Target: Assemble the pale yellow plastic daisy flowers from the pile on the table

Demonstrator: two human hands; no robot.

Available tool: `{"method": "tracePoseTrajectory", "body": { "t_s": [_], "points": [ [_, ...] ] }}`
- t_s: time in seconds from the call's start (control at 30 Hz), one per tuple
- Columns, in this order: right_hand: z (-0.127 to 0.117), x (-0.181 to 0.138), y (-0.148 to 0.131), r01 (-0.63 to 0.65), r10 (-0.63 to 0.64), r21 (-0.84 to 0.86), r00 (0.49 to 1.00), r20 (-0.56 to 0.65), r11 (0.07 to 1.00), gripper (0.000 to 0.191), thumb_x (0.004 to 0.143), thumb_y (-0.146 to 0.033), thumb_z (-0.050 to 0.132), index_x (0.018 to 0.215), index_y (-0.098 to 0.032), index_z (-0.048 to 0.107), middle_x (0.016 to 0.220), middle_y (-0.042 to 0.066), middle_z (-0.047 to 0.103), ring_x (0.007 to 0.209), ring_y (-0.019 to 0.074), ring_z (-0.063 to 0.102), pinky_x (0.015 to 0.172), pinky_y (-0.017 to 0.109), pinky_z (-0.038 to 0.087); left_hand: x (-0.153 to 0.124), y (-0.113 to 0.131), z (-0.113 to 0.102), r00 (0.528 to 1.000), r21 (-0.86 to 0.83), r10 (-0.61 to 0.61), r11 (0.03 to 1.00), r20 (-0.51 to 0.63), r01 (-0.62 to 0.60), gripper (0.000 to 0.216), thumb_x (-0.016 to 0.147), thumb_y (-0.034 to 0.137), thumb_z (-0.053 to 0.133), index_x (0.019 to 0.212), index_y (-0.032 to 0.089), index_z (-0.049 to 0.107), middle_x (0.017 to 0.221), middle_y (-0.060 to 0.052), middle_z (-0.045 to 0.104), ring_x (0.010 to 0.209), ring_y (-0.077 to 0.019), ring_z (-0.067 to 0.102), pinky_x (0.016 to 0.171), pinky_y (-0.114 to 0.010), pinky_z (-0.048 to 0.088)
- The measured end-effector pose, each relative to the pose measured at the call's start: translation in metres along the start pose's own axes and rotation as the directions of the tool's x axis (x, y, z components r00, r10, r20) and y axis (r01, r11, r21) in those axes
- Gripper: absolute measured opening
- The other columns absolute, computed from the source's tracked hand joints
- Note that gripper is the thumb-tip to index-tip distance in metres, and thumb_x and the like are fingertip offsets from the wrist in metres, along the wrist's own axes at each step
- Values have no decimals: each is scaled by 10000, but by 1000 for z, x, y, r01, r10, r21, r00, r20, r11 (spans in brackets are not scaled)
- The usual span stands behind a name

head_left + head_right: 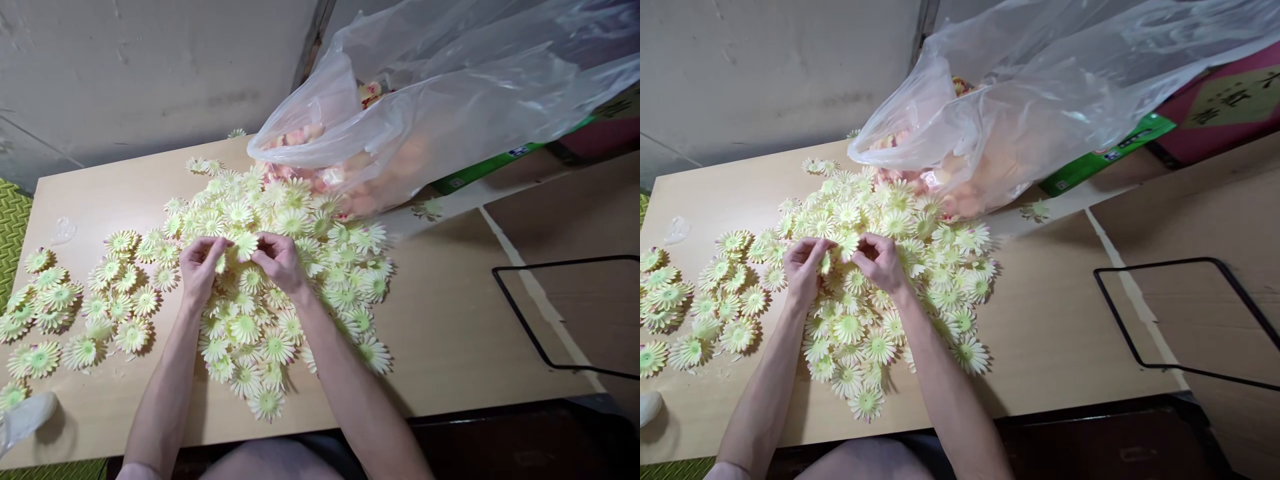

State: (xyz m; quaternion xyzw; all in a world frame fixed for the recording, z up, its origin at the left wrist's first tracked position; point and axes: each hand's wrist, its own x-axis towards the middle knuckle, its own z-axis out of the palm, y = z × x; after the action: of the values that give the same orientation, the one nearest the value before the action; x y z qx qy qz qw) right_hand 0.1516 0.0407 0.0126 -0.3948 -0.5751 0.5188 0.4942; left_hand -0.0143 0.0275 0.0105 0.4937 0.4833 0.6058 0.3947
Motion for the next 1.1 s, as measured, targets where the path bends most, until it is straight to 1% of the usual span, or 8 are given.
{"method": "tracePoseTrajectory", "body": {
  "t_s": [0.13,0.27,0.37,0.53,0.73,0.8,1.0,1.1],
  "points": [
    [-1,1,1,-10,10,16,1000,-22,1000,84,769,-202,642,689,-175,640,612,-12,588,542,108,501,489,244,384,1,3,-2,1000,-4,11,1000,17,-11,159,821,350,706,839,194,738,772,-35,718,529,-63,535,468,-195,401],
    [-1,1,-3,5,-5,-18,1000,17,1000,127,803,-282,664,739,-173,668,647,-3,610,552,108,502,498,251,394,-1,8,2,986,110,69,990,149,-86,208,729,322,793,887,200,737,859,-43,729,667,-104,626,566,-218,492],
    [0,1,-6,-6,6,-20,999,35,1000,152,808,-311,673,743,-173,667,650,-7,599,564,108,501,510,253,391,-3,8,5,989,128,75,987,130,-92,156,768,320,761,857,197,728,809,-32,713,704,-115,640,606,-223,504],
    [0,0,-5,-47,47,13,999,26,999,130,818,-293,647,752,-181,646,668,-13,591,595,109,514,546,251,403,-1,-1,1,996,49,-11,999,89,7,178,825,368,705,855,193,691,752,-19,660,595,-80,561,498,-195,427],
    [-1,4,5,8,17,211,993,-115,977,195,843,-270,583,663,-196,568,616,-29,537,569,104,507,550,251,406,9,-6,-6,977,-137,28,989,-211,-58,171,862,378,667,839,209,653,751,16,602,646,-59,548,593,-173,459],
    [0,6,6,24,20,265,986,-164,964,225,870,-323,586,679,-207,558,609,-33,528,543,102,496,532,255,397,10,-4,-5,967,-149,25,987,-255,-65,152,858,367,675,865,215,669,793,11,617,694,-60,564,636,-173,471],
    [1,4,-3,1,5,56,995,-97,998,465,910,-544,535,590,-206,535,574,-6,521,558,112,495,584,283,430,5,6,1,993,-217,-114,970,13,114,233,839,339,683,1052,254,639,1011,-57,709,927,-165,670,692,-274,547],
    [1,3,-5,17,-17,10,1000,-9,1000,378,834,-545,647,686,-199,609,607,-12,545,550,110,485,519,268,400,5,8,-2,979,-235,-155,955,133,183,358,820,294,680,1166,300,587,1233,-65,663,813,-145,675,550,-246,520]
  ]
}}
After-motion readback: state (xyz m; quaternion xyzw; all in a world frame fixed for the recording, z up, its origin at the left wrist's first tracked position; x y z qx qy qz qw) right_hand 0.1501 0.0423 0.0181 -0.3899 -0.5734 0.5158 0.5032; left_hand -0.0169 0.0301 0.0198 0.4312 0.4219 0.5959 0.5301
